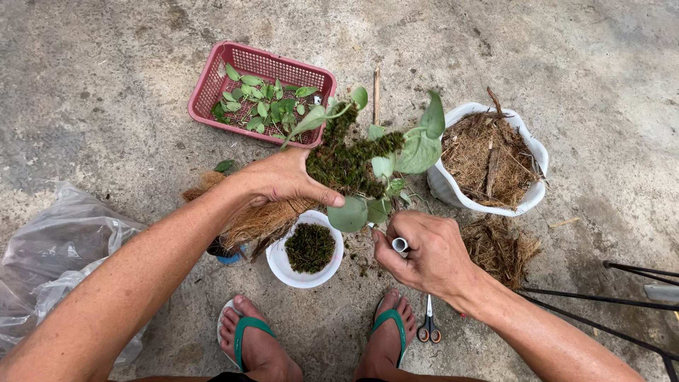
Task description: The person attaches a plant to a coconut husk by hand, wrapping it with moss and securing it with black thread. They then spray the mounted plant with water and carry it to a nursery area.
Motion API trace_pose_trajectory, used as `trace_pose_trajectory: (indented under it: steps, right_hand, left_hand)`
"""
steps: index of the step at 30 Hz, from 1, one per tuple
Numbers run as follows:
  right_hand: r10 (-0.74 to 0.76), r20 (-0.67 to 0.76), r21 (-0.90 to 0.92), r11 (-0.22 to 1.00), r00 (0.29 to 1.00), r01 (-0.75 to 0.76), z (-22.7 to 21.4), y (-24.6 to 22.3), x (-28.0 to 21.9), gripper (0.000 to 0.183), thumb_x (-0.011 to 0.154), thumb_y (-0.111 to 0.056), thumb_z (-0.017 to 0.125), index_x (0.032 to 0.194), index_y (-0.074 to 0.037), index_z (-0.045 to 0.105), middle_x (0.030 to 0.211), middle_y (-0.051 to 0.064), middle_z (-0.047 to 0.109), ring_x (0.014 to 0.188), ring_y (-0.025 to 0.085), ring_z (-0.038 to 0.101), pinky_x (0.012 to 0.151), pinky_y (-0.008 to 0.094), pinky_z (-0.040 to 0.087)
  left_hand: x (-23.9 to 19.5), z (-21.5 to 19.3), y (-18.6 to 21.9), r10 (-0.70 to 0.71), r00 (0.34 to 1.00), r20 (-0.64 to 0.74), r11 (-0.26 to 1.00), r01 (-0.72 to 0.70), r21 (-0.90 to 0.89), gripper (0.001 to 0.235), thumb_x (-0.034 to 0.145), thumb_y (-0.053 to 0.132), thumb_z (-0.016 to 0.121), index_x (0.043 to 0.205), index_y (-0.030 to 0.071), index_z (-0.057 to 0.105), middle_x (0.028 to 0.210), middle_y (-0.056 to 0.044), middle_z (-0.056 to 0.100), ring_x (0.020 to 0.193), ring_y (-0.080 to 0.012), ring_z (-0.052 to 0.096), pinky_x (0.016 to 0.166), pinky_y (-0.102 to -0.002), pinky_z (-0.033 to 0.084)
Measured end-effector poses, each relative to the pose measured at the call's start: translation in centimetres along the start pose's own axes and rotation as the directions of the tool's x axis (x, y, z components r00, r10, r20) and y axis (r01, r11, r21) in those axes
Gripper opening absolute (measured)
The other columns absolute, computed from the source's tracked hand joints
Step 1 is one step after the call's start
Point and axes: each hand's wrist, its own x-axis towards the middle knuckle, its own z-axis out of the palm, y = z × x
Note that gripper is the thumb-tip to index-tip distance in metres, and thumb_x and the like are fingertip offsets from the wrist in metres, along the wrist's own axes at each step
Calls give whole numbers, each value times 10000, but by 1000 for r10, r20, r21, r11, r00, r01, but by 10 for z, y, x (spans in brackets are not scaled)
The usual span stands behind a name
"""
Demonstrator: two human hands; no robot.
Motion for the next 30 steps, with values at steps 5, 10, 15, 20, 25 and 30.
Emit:
trace_pose_trajectory:
  steps: [5, 10, 15, 20, 25, 30]
  right_hand:
    - [-59, 64, -24, 998, 996, 61, -2, 4, -2, 311, 869, -148, 718, 656, -74, 504, 559, 38, 534, 465, 179, 540, 436, 372, 457]
    - [-157, 280, -88, 978, 947, 188, 11, 3, -5, 236, 915, -171, 667, 711, -100, 573, 620, 24, 598, 493, 161, 567, 421, 335, 517]
    - [-279, 369, -82, 940, 887, 330, 10, -30, 0, 181, 847, -211, 716, 845, -85, 588, 745, 70, 616, 670, 212, 629, 570, 379, 560]
    - [-331, 419, -90, 912, 846, 401, -6, -68, 13, 318, 669, -250, 764, 841, -79, 559, 837, 65, 603, 821, 249, 649, 610, 394, 525]
    - [-391, 442, -115, 868, 807, 483, -20, -74, 32, 241, 759, -171, 740, 866, -75, 546, 850, 60, 588, 839, 235, 637, 682, 395, 534]
    - [-350, 379, -13, 923, 857, 384, -24, -36, 62, 238, 747, -94, 758, 896, -73, 573, 873, 86, 645, 839, 250, 674, 778, 406, 578]
  left_hand:
    - [3, 6, -5, -147, 984, 103, 989, 147, 12, 1497, 428, 535, 974, 1576, -16, 188, 1600, -246, 323, 1501, -317, 317, 1206, -406, 263]
    - [7, 11, -3, -267, 959, 91, 939, 237, 249, 1294, 514, 503, 962, 1474, -123, 361, 1399, -319, 534, 1300, -349, 563, 1138, -407, 439]
    - [0, 30, 12, -312, 950, -6, 821, 273, 501, 791, 669, 361, 908, 1244, -92, 607, 1109, -253, 706, 1016, -319, 721, 981, -390, 593]
    - [-9, 49, 17, -307, 946, -107, 722, 305, 621, 500, 846, 112, 709, 1289, -47, 543, 1083, -214, 692, 953, -319, 742, 828, -437, 660]
    - [-17, 81, 16, 0, 1000, -16, 331, 15, 943, 453, 863, 166, 683, 1230, -45, 523, 1057, -188, 642, 951, -300, 658, 798, -442, 560]
    - [-27, 104, 21, 41, 974, 222, 7, -223, 975, 403, 942, 281, 576, 1154, -61, 544, 993, -133, 602, 924, -267, 591, 834, -443, 486]
